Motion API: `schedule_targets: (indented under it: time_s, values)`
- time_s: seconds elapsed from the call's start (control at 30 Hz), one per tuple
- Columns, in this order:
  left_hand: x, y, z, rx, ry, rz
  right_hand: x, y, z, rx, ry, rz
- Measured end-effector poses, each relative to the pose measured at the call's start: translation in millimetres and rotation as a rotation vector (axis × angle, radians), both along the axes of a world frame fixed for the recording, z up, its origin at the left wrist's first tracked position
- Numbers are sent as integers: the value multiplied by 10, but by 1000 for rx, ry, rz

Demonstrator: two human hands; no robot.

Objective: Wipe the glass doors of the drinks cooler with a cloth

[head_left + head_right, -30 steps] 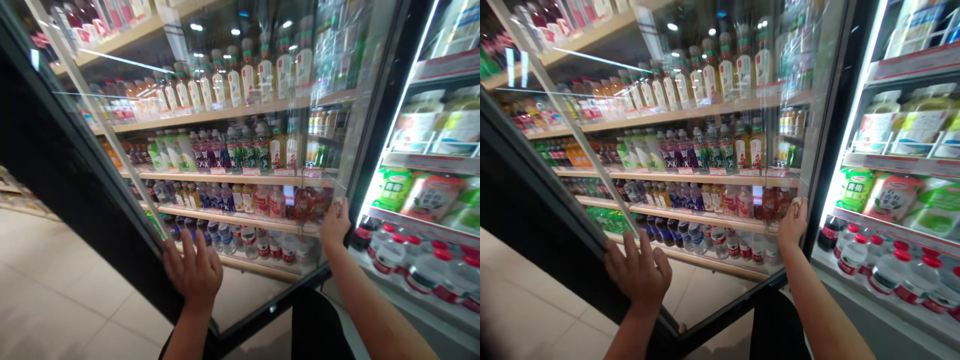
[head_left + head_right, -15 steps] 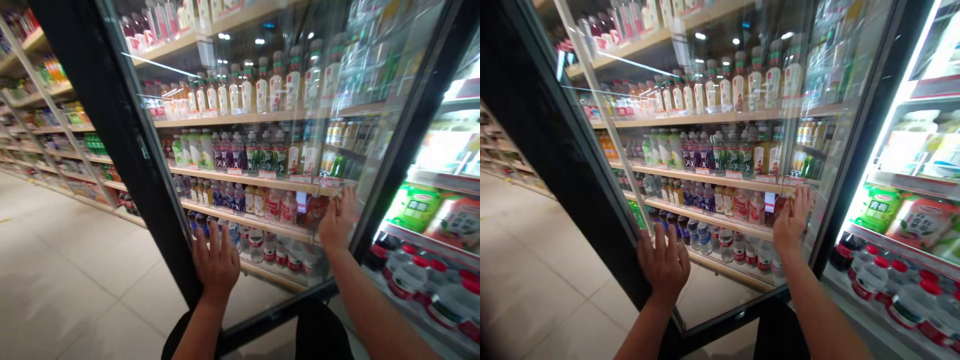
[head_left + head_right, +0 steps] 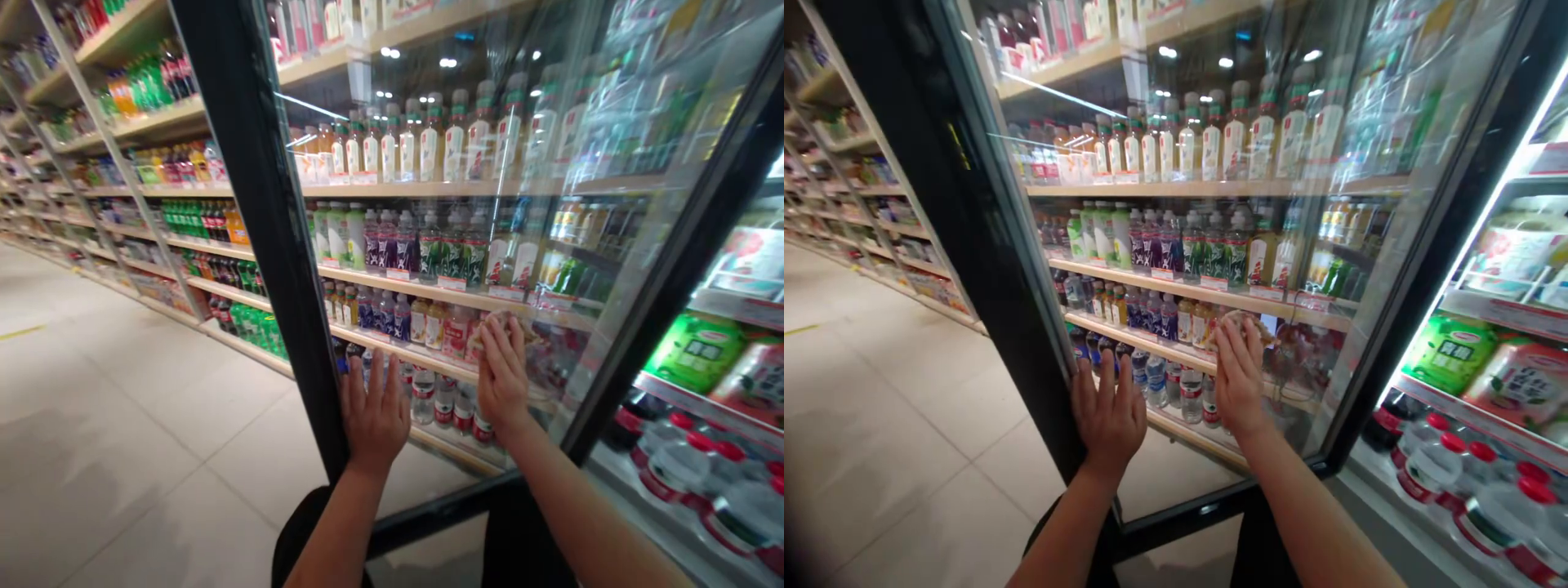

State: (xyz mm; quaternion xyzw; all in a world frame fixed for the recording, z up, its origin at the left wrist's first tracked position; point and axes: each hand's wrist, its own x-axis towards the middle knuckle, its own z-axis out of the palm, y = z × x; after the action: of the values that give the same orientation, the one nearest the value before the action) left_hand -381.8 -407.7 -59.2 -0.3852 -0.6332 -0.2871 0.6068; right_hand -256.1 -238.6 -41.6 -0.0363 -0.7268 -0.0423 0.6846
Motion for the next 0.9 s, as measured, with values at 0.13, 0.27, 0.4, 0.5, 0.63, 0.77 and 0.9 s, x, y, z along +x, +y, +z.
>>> schedule_targets:
  time_s: [0.13, 0.27, 0.4, 0.5, 0.63, 0.77, 0.9]
  values:
    - [11, -3, 2, -4, -15, -28, -59, -131, -53, 57, -78, -7]
    - [20, -5, 15, -3, -4, -29, -130, -292, -88, 111, -185, 27]
    - [20, -8, -12, -12, -23, -22, -194, -427, 35, 106, -172, 73]
    - [21, -11, -51, -23, -25, -26, -239, -494, 174, 106, -157, 77]
    - [15, -14, -73, -10, -8, -32, -305, -547, 416, 121, -171, 114]
    - [-5, -23, -74, -16, -6, -40, -351, -593, 541, 85, -113, 114]
    - [-23, -28, -86, -33, 1, -40, -332, -551, 681, 87, -104, 73]
